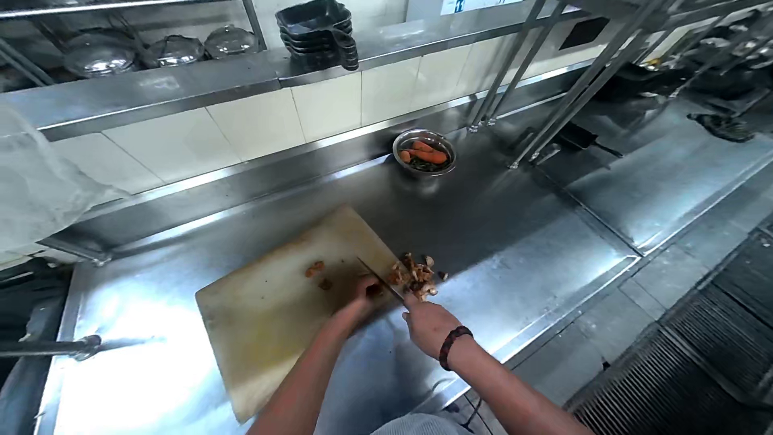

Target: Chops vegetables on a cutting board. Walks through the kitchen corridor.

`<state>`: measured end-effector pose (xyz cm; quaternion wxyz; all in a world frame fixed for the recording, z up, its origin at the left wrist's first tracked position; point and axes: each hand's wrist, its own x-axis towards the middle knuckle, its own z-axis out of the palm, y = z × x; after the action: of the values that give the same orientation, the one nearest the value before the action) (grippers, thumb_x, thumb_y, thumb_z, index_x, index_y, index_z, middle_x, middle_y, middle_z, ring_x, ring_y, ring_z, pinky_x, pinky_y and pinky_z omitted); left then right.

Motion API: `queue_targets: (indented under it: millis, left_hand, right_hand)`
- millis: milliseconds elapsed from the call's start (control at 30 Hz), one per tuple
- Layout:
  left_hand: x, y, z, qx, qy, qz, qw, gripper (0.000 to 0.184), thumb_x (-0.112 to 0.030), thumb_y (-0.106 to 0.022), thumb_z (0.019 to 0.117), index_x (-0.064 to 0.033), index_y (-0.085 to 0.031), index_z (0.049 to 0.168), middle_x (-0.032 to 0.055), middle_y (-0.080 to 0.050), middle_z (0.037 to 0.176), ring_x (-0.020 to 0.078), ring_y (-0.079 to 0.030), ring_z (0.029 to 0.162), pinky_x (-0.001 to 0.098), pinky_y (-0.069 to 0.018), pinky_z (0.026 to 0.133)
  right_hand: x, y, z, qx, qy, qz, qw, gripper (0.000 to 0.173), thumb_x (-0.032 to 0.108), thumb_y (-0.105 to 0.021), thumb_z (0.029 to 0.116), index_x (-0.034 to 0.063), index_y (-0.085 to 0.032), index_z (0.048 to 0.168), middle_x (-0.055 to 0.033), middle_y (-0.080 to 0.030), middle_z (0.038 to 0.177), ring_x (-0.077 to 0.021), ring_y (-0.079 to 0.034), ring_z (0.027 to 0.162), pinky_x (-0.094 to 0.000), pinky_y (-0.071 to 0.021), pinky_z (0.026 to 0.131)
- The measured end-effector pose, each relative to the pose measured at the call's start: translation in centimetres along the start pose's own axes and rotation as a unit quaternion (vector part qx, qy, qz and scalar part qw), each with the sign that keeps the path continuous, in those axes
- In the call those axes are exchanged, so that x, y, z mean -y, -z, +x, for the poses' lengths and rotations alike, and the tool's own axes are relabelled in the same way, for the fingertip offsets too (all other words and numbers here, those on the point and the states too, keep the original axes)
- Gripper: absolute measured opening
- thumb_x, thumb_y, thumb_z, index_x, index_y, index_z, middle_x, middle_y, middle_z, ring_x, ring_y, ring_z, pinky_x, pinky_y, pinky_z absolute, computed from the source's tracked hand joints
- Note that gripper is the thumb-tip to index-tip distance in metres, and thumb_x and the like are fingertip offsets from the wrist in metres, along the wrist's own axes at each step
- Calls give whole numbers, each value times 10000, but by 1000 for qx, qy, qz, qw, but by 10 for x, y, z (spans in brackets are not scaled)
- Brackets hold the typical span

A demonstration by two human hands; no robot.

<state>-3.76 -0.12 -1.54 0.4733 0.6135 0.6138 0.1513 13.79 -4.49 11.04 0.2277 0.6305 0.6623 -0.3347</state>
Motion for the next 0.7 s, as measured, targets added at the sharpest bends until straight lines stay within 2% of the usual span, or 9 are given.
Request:
queue_targets:
  millis: [33, 133, 200, 300, 400, 467, 533, 633, 700]
  left_hand:
    - [0, 0, 1, -1, -1, -15, 1000, 221, -182, -702, 950, -55, -736, 1128, 99, -709, 1165, 167, -664, 1111, 350, -532, 1015]
    - [-5, 8, -3, 9, -34, 63, 997, 238, -250, -675, 969, -98, -754, 1134, 72, -707, 1220, 175, -648, 1180, 380, -497, 1074]
    - [-8, 11, -8, 10, -55, 90, 994, 252, -261, -623, 998, -103, -750, 1148, 71, -709, 1230, 187, -640, 1207, 400, -482, 1091]
    - [1, 8, -7, 14, -76, 69, 995, 238, -196, -581, 1029, -81, -737, 1167, 80, -697, 1247, 177, -626, 1225, 374, -469, 1113]
    - [6, 7, -8, 7, -72, 60, 996, 245, -217, -606, 1005, -94, -742, 1168, 75, -697, 1252, 177, -628, 1222, 375, -476, 1105]
    - [3, 7, -11, -10, -67, 50, 996, 260, -280, -676, 949, -91, -759, 1107, 75, -710, 1188, 172, -652, 1153, 367, -509, 1053]
    - [-1, 9, -14, -13, -81, 64, 995, 266, -303, -675, 951, -83, -763, 1072, 84, -716, 1160, 183, -666, 1124, 376, -519, 1035]
    - [2, 11, -13, -2, -90, 79, 993, 253, -279, -625, 999, -99, -760, 1114, 71, -715, 1200, 177, -650, 1180, 380, -493, 1079]
    - [7, 9, -10, 14, -96, 62, 993, 239, -179, -572, 1032, -58, -746, 1144, 101, -703, 1236, 194, -629, 1226, 375, -465, 1116]
  right_hand:
    - [0, 6, -7, 15, -2, -3, 1000, 448, 343, -435, 1089, 89, -431, 1458, -222, -680, 1195, -418, -678, 1132, -607, -545, 932]
    - [-4, 4, -10, 34, -6, 7, 999, 440, 343, -428, 1090, 87, -427, 1447, -219, -685, 1167, -408, -685, 1112, -585, -547, 932]
    - [-3, -17, 11, 0, 3, 30, 1000, 456, 355, -409, 1097, 95, -421, 1472, -213, -692, 1160, -401, -694, 1096, -578, -551, 933]
    - [1, -51, 52, -61, 11, 54, 997, 456, 371, -386, 1102, 104, -439, 1468, -204, -695, 1170, -390, -705, 1082, -570, -565, 923]
    - [4, -31, 43, -45, 17, 31, 998, 447, 367, -394, 1099, 111, -437, 1463, -204, -689, 1191, -397, -697, 1104, -583, -560, 930]
    - [6, -7, 14, -9, 10, 10, 1000, 437, 352, -419, 1094, 100, -433, 1451, -214, -683, 1190, -411, -689, 1112, -593, -555, 929]
    - [3, 1, -4, 20, 5, 1, 1000, 444, 347, -425, 1093, 99, -427, 1462, -217, -686, 1172, -410, -687, 1108, -590, -548, 933]
    - [4, -28, 21, -13, 9, 16, 1000, 434, 347, -398, 1101, 100, -428, 1456, -208, -697, 1142, -397, -702, 1082, -573, -561, 919]
    - [6, -49, 47, -47, 11, 29, 998, 446, 365, -375, 1107, 110, -430, 1468, -203, -690, 1170, -390, -702, 1090, -564, -565, 924]
